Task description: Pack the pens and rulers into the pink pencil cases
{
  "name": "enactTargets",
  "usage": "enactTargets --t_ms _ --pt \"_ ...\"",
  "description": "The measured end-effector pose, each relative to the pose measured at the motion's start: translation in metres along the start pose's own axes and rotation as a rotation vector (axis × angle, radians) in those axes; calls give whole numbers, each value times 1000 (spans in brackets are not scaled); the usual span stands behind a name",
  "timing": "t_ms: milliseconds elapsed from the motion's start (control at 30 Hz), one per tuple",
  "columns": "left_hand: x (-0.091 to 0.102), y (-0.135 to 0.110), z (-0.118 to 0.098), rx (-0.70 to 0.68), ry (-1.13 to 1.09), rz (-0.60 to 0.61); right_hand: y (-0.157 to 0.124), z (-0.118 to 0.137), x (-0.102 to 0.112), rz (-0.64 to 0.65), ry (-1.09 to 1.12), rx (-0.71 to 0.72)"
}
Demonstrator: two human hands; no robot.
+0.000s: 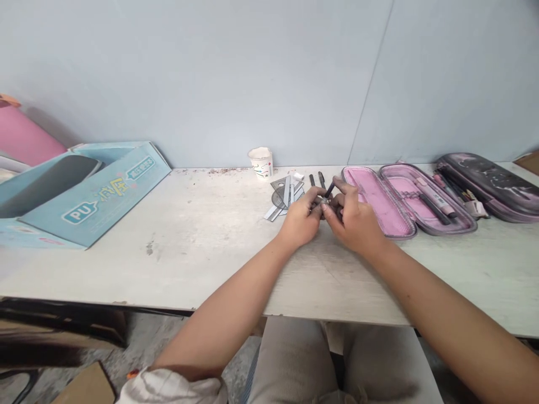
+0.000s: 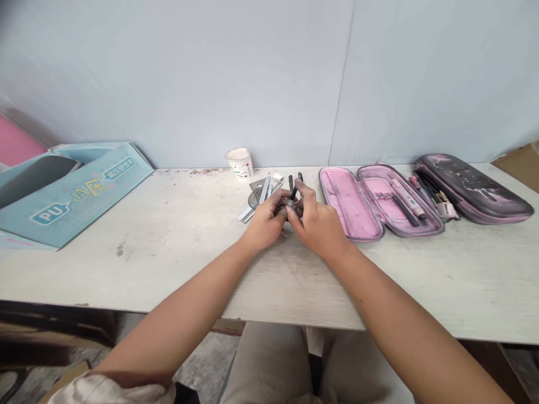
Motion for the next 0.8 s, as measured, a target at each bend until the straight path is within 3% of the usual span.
enactTargets --t_ms 200,333,400,500,667,800 --pt "21 10 11 127 -350 -248 -5 9 -7 184 -25 0" --pt "28 11 13 182 -404 -295 -11 19 -23 440 -188 107" --pt "27 11 15 189 -378 -294 -11 19 -24 475 -200 116" --pt "28 13 21 173 -316 -299 -4 7 -11 321 -147 66" --pt "31 16 30 157 -58 -289 5 -29 28 -151 -33 -141" --pt "28 14 28 118 158 -235 3 -44 40 -291 37 -248"
Point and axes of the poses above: each hand's wrist, its own y-axis towards the middle knuckle, its own x-axis out of the back of the hand, z = x × y, the point moved 4 cm from there along y, towards the middle knuckle, and after that the axes turned 5 degrees about x, right-handed, at the moved point
